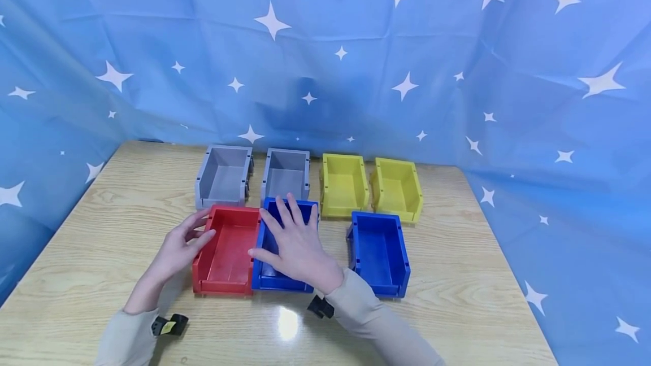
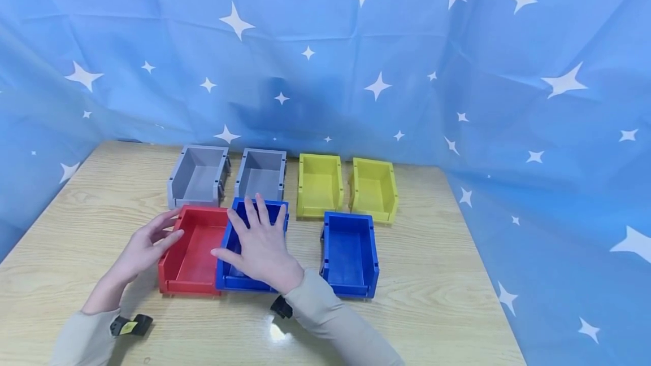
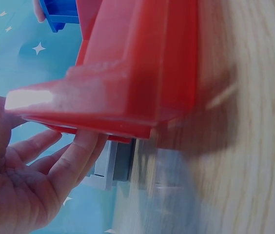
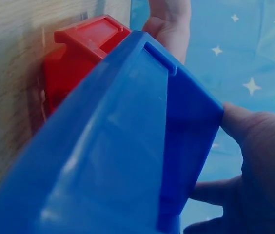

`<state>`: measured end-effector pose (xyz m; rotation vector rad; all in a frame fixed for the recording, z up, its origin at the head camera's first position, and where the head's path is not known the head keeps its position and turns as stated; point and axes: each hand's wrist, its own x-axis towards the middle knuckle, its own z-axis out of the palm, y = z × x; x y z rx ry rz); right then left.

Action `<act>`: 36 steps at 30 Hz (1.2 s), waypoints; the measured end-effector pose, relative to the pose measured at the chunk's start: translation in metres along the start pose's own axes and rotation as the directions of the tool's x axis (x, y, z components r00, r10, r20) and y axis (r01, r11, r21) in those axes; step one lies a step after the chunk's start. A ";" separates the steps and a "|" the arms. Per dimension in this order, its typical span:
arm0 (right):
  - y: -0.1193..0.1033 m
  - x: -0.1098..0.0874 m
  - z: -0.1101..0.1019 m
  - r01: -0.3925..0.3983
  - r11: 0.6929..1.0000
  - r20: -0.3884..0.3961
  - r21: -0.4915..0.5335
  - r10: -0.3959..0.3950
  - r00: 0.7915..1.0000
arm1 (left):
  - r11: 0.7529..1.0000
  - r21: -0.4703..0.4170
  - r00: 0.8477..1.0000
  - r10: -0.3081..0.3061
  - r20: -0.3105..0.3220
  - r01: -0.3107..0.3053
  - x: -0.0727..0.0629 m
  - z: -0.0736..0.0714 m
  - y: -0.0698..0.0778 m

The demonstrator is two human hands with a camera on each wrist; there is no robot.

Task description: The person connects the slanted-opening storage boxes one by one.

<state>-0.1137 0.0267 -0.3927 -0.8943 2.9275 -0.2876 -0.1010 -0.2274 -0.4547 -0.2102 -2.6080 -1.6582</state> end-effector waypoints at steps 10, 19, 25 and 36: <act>0.000 0.000 0.008 0.008 0.999 -0.021 -0.051 -0.009 1.000 | 1.000 0.023 1.000 -0.005 -0.005 0.005 0.000 0.001 -0.003; 0.004 -0.001 0.014 0.009 1.000 -0.027 -0.027 -0.010 1.000 | 1.000 0.019 1.000 0.011 -0.013 -0.010 0.000 0.001 -0.001; 0.004 -0.001 0.015 0.004 0.999 -0.016 -0.035 -0.005 1.000 | 1.000 0.023 1.000 0.012 -0.014 -0.012 0.000 0.001 0.001; 0.001 0.002 0.015 0.012 0.997 0.007 -0.071 -0.012 1.000 | 0.999 0.033 0.999 0.035 -0.020 -0.034 -0.001 0.002 -0.004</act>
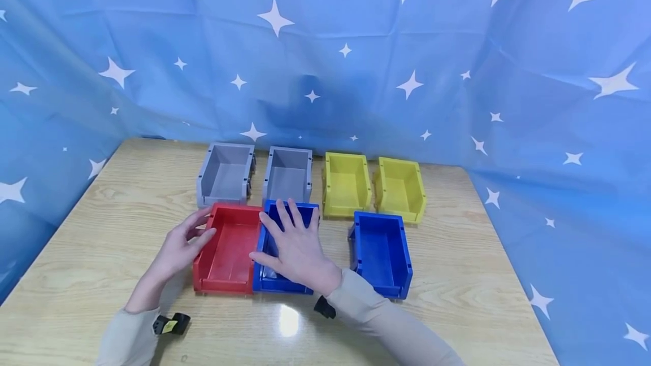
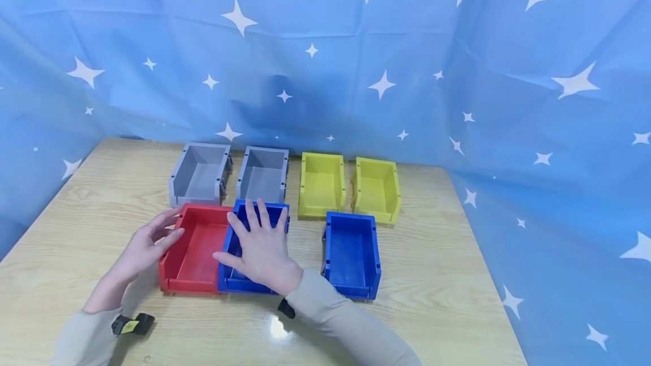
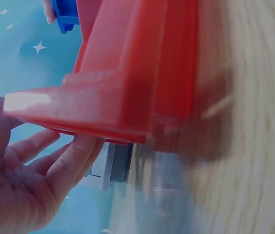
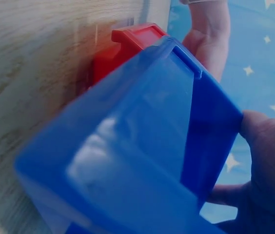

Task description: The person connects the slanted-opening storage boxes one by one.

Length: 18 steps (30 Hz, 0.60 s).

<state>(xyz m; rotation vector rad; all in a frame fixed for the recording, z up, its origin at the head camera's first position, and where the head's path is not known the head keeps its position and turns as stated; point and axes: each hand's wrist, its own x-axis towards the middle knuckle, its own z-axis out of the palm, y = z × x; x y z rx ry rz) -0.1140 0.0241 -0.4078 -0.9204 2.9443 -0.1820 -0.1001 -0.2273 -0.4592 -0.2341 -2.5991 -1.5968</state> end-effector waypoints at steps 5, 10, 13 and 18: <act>0.000 0.000 0.001 -0.004 1.000 0.010 -0.005 0.004 1.000 | 1.000 0.001 1.000 0.014 -0.008 -0.014 0.001 0.001 0.000; 0.001 0.001 0.003 0.003 1.000 0.005 0.000 -0.003 1.000 | 1.000 0.005 1.000 0.014 -0.013 -0.014 0.000 0.001 0.001; 0.001 0.001 0.004 0.007 1.000 0.008 0.002 -0.007 1.000 | 1.000 0.008 0.999 0.029 -0.022 -0.029 0.000 0.002 0.001; 0.002 0.001 0.006 0.006 1.000 0.017 0.008 -0.006 1.000 | 0.999 0.003 0.999 0.033 -0.023 -0.033 0.001 0.002 0.000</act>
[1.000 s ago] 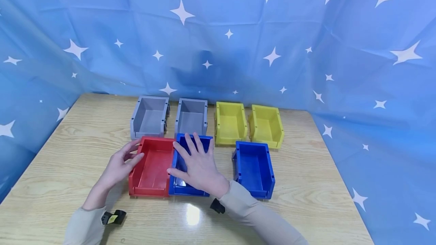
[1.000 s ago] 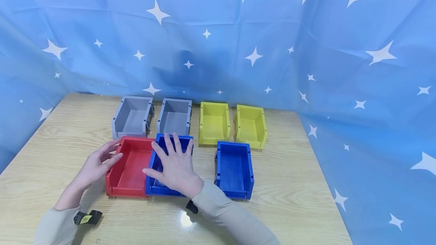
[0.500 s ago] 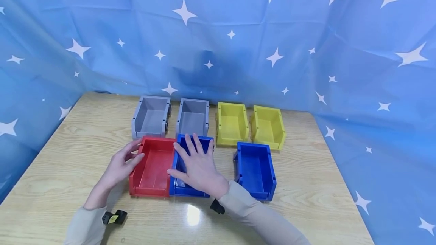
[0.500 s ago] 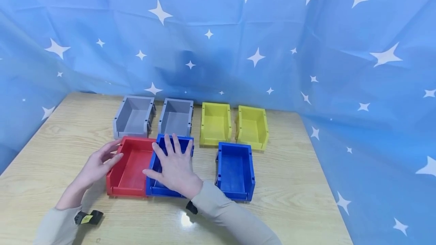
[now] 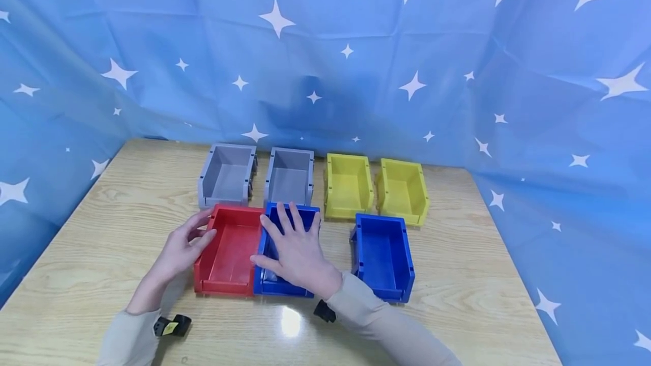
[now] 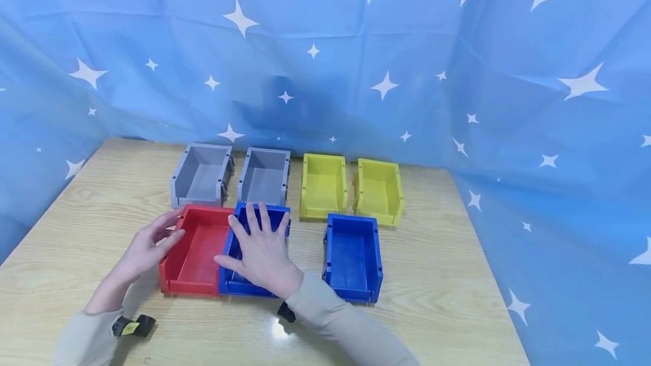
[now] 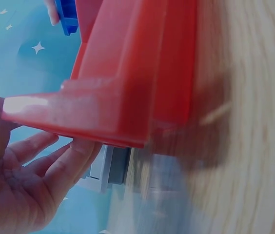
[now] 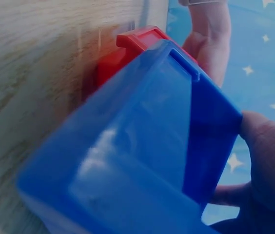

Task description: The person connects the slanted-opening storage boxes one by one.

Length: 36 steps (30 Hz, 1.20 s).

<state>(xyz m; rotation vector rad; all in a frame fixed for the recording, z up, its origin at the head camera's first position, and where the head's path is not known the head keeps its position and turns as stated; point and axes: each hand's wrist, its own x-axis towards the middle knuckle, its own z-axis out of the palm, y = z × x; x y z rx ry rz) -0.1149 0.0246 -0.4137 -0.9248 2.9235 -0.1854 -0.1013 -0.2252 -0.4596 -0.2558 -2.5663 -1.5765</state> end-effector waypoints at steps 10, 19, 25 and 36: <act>0.000 0.001 0.017 -0.006 1.000 0.026 -0.013 0.007 1.000 | 1.000 0.009 1.000 0.016 0.000 -0.016 -0.001 -0.002 0.001; 0.000 0.002 0.023 -0.018 1.000 0.024 0.002 0.018 1.000 | 0.999 -0.023 1.000 -0.025 0.017 0.025 0.000 -0.003 0.002; -0.001 0.009 0.011 -0.005 1.000 0.019 -0.028 0.005 1.000 | 1.000 -0.005 1.000 -0.026 0.016 0.026 0.001 -0.004 0.000; 0.013 0.008 -0.003 0.040 0.997 -0.112 0.060 -0.033 0.993 | 0.997 0.006 0.996 -0.079 0.045 0.079 0.000 -0.003 0.002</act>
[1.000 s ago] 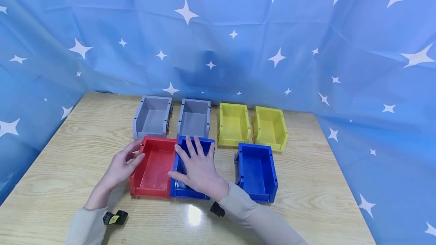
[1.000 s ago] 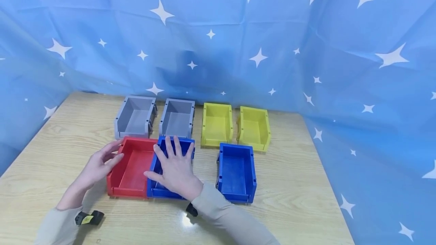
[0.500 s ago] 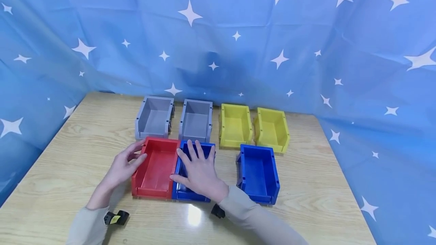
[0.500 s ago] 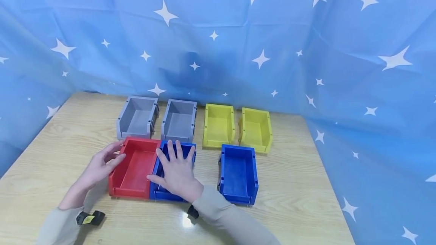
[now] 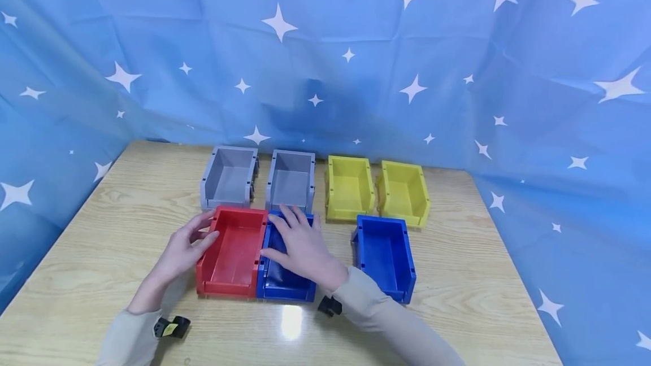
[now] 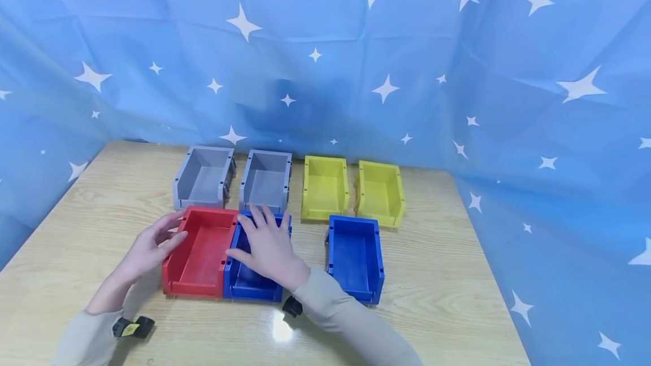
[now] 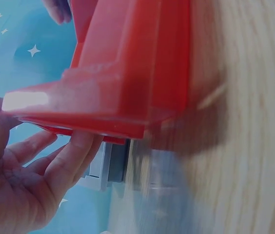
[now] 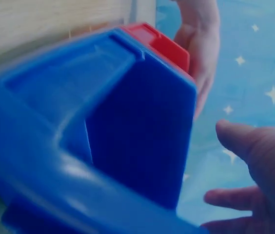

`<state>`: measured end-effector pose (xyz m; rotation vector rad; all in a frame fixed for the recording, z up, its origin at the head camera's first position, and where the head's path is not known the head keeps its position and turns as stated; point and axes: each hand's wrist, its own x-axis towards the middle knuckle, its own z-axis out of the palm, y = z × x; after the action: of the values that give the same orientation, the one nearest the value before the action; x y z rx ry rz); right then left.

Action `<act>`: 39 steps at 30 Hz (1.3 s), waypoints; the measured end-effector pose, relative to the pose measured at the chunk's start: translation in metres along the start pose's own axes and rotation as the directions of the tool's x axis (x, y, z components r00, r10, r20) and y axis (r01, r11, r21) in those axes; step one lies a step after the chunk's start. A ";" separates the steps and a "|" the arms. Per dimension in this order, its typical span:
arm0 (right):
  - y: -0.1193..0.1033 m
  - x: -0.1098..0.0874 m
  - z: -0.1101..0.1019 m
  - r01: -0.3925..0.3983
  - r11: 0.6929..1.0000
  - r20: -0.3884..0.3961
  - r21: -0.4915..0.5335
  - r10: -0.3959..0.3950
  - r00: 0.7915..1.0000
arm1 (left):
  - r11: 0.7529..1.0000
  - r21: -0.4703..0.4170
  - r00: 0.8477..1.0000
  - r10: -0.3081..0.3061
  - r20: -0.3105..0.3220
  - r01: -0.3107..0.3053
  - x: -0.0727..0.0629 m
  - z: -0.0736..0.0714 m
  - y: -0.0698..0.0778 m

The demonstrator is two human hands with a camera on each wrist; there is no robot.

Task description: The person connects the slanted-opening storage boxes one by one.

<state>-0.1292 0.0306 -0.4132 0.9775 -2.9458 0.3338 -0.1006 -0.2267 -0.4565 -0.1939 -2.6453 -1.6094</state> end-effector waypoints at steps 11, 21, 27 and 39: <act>0.021 -0.016 -0.016 -0.034 0.998 -0.081 0.062 0.039 0.996 | 1.000 0.007 1.000 -0.003 0.002 0.003 -0.001 -0.001 -0.001; 0.040 -0.038 -0.017 -0.120 0.992 -0.138 0.034 0.124 0.983 | 1.000 0.003 1.000 0.006 0.000 -0.006 -0.001 0.000 -0.002; 0.052 -0.050 -0.019 -0.150 0.987 -0.184 0.049 0.157 0.970 | 1.000 0.011 1.000 0.005 -0.008 -0.005 -0.002 0.000 -0.001; 0.078 -0.077 -0.031 -0.215 0.973 -0.263 0.081 0.229 0.937 | 1.000 0.009 1.000 0.007 -0.009 -0.007 -0.002 0.000 0.001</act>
<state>-0.1154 0.1437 -0.4048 0.5474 -2.8063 0.5063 -0.0982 -0.2262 -0.4562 -0.1951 -2.6409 -1.5924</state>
